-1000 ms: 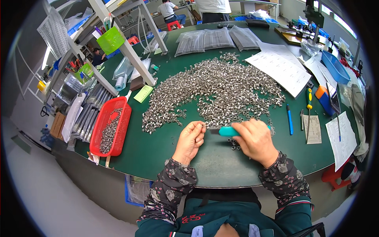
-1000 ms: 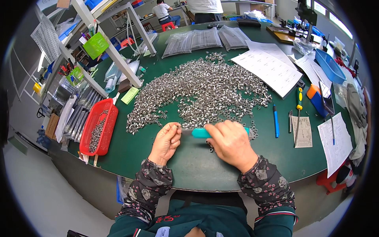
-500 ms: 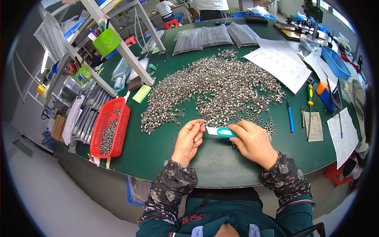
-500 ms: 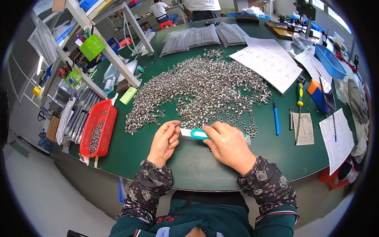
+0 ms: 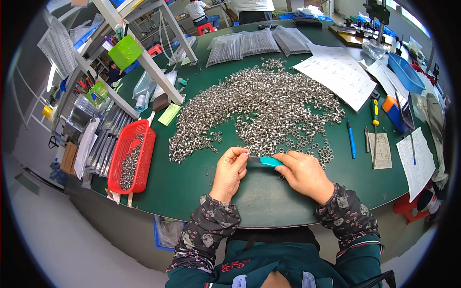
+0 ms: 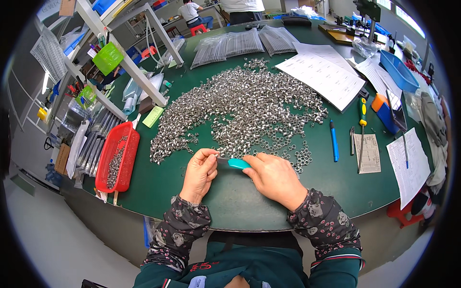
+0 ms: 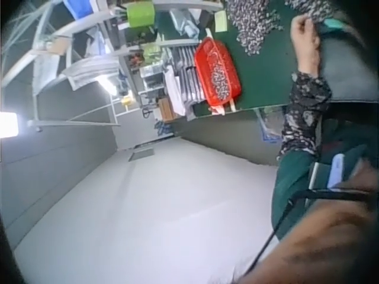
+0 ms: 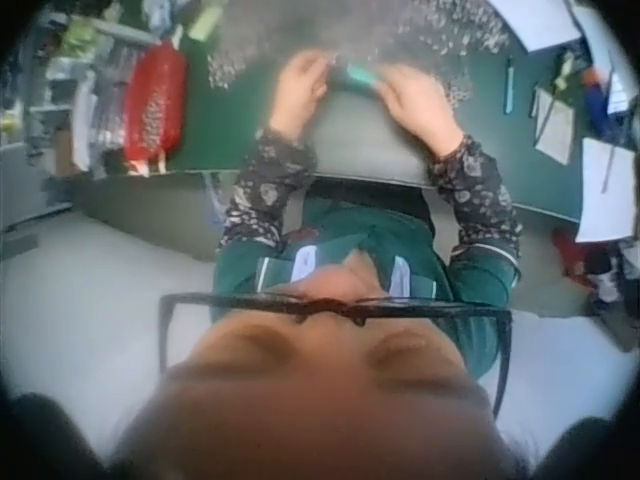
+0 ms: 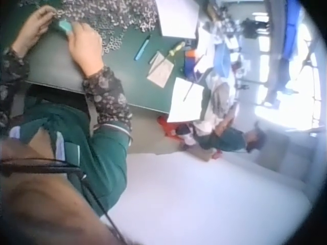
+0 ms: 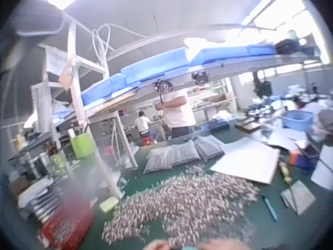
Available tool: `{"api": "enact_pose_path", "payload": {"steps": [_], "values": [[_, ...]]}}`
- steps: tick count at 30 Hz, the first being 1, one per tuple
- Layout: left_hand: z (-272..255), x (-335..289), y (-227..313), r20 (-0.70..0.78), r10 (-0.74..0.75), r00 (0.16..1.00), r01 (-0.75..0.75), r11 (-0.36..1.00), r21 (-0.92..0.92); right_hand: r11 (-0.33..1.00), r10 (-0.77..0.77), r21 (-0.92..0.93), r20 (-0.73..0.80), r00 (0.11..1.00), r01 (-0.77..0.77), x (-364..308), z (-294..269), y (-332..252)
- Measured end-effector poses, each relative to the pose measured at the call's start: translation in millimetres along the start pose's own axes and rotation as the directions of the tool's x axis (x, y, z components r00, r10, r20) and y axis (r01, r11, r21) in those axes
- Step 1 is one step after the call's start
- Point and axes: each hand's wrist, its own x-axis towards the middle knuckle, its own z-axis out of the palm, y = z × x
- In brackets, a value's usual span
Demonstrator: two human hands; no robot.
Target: Sorting and cleaning small metal hardware components using a hand tool on a workbench.
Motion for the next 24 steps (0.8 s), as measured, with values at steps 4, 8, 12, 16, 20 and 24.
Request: {"api": "enact_pose_path", "payload": {"steps": [4,8,12,16,20,24], "values": [[1.7,0.6,-0.1,-0.054,-0.008,0.999,0.013,0.997,0.079,0.99,-0.069,-0.126,-0.085,0.994,0.058,-0.5,2.6,-7.1],[3.6,1.3,-2.4,-0.111,-0.051,0.992,0.048,0.998,-0.029,0.956,-0.186,-0.263,-0.194,0.963,0.132,-0.8,7.6,-10.1],[-2.5,1.4,-1.8,-0.131,-0.083,0.988,0.069,0.992,-0.108,0.968,-0.148,-0.229,-0.205,0.968,0.099,0.8,4.7,-9.6],[-1.9,1.3,-2.8,-0.104,-0.087,0.991,0.073,0.988,-0.135,0.984,-0.102,-0.159,-0.14,0.985,0.08,-0.7,9.5,-7.3],[-0.6,1.2,-2.8,-0.094,-0.069,0.993,0.058,0.992,-0.114,0.995,-0.041,-0.099,-0.075,0.996,0.033,-0.3,9.4,-6.5],[0.6,0.1,-0.7,-0.068,-0.029,0.997,0.029,1.0,-0.012,0.999,0.013,-0.041,-0.01,1.0,-0.013,1.0,7.0,-4.1]]}}
